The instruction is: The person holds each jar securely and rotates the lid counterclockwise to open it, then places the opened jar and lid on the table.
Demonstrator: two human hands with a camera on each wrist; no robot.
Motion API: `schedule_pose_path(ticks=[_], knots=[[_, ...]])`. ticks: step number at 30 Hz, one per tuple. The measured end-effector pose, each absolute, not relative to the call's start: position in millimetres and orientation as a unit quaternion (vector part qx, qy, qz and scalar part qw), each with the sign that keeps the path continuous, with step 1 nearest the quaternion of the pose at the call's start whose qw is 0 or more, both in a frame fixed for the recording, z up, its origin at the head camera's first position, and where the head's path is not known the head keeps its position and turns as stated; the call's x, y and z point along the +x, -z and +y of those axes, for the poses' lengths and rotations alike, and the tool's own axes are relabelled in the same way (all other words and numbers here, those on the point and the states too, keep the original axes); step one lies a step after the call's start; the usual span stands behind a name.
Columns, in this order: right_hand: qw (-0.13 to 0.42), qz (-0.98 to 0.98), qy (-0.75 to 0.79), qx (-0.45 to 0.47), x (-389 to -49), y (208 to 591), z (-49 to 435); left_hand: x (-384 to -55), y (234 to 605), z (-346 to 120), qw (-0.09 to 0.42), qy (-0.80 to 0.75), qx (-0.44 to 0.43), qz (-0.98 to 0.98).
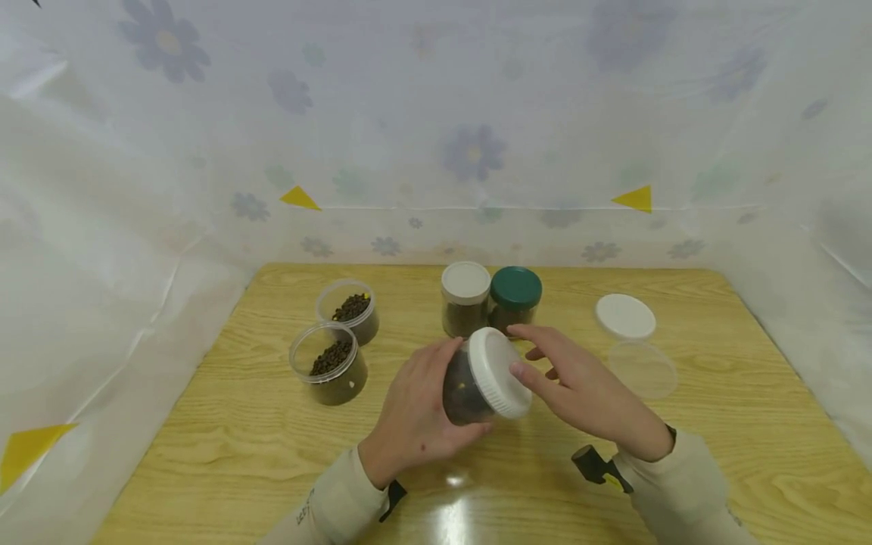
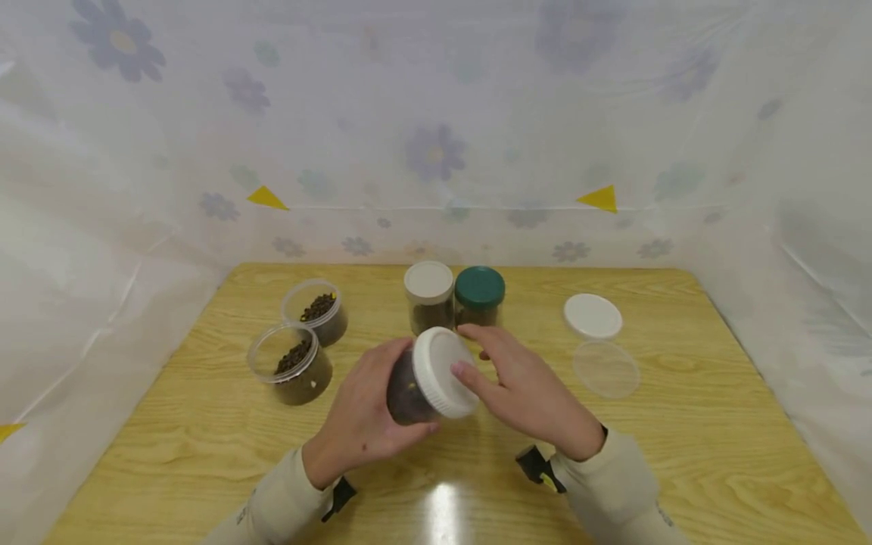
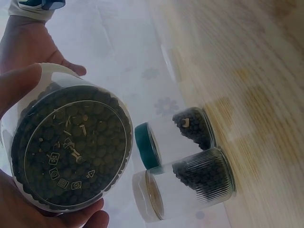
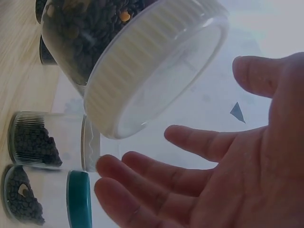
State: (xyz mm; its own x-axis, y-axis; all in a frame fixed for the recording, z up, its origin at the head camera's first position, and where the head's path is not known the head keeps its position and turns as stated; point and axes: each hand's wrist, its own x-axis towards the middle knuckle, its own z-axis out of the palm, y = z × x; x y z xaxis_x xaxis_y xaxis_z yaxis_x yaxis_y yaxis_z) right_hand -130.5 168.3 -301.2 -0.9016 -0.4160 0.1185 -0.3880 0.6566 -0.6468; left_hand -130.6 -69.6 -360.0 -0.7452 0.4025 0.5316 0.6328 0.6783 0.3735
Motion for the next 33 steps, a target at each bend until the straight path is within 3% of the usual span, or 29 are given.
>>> schedule_pose_path(ticks=[11,22,29,33], knots=[[0.069,0.921,0.33,-0.195,-128.1,299.4,160.7,-131.1,360.9,-69.7,0.23,0.257,-0.301,-0.889],[-0.014,0.873,0.303,-0.383,-132.5,311.9,171.1,-131.7,361.5,-71.7,0.234,0.25,-0.304,-0.889],[-0.028,0.868,0.293,-0.4,-132.2,312.2,174.0,-131.5,362.7,-70.6,0.227,0.26,-0.297,-0.89],[-0.016,0.878,0.309,-0.365,-129.9,308.2,177.3,-132.4,362.8,-70.8,0.228,0.265,-0.288,-0.892]])
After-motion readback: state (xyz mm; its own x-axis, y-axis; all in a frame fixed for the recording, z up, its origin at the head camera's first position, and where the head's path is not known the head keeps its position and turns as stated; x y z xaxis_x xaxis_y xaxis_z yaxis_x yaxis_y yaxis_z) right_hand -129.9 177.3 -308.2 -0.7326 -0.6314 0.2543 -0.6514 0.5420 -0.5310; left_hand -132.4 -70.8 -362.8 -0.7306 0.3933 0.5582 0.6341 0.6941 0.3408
